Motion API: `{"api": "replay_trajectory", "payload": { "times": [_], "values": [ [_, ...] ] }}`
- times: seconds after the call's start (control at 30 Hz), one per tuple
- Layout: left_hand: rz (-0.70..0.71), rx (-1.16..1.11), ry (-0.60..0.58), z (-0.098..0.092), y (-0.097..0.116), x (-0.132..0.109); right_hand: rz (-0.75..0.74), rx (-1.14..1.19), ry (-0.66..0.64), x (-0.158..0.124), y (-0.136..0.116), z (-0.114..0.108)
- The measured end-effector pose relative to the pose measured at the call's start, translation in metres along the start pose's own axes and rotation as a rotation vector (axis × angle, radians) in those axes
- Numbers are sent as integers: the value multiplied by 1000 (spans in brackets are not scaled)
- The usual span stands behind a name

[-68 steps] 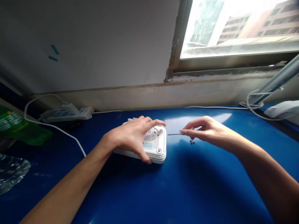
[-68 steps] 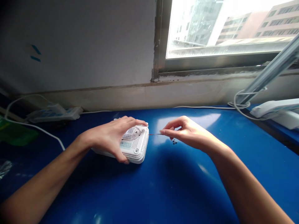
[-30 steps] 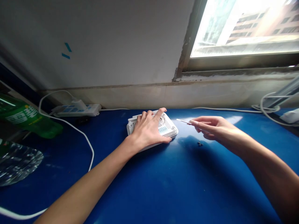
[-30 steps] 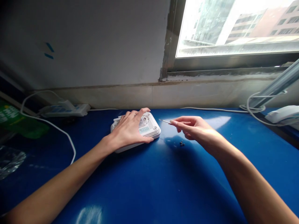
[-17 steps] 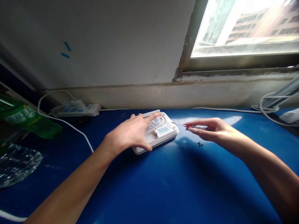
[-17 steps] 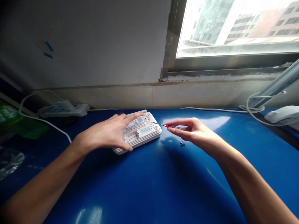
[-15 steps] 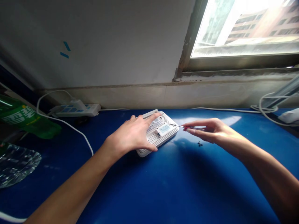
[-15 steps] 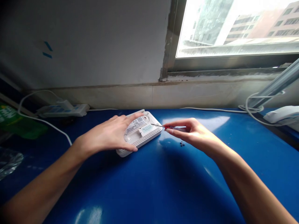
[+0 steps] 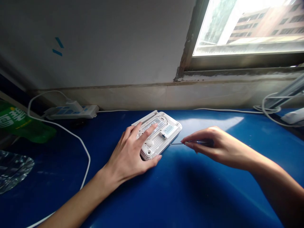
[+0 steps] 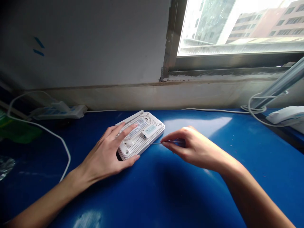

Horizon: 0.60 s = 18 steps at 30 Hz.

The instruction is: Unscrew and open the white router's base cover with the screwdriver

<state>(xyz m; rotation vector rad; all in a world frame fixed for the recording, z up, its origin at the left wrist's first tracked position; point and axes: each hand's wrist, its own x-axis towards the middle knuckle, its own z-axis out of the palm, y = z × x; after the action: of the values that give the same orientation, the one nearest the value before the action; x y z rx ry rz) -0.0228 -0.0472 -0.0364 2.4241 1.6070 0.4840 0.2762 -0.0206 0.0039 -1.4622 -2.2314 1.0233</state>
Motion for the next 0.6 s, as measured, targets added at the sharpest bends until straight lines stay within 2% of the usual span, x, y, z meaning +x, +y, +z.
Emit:
{"api": "replay_trajectory", "payload": {
  "times": [0.23, 0.43, 0.6],
  "values": [
    [14, -25, 8, 1, -3, -4, 38, 2, 5, -1, 1, -3],
    [-51, -15, 30, 5, -1, -9, 35, 3, 51, 1, 4, -2],
    [-68, -15, 39, 6, 2, -9, -19, -64, 100, 0, 4, 3]
  ]
}}
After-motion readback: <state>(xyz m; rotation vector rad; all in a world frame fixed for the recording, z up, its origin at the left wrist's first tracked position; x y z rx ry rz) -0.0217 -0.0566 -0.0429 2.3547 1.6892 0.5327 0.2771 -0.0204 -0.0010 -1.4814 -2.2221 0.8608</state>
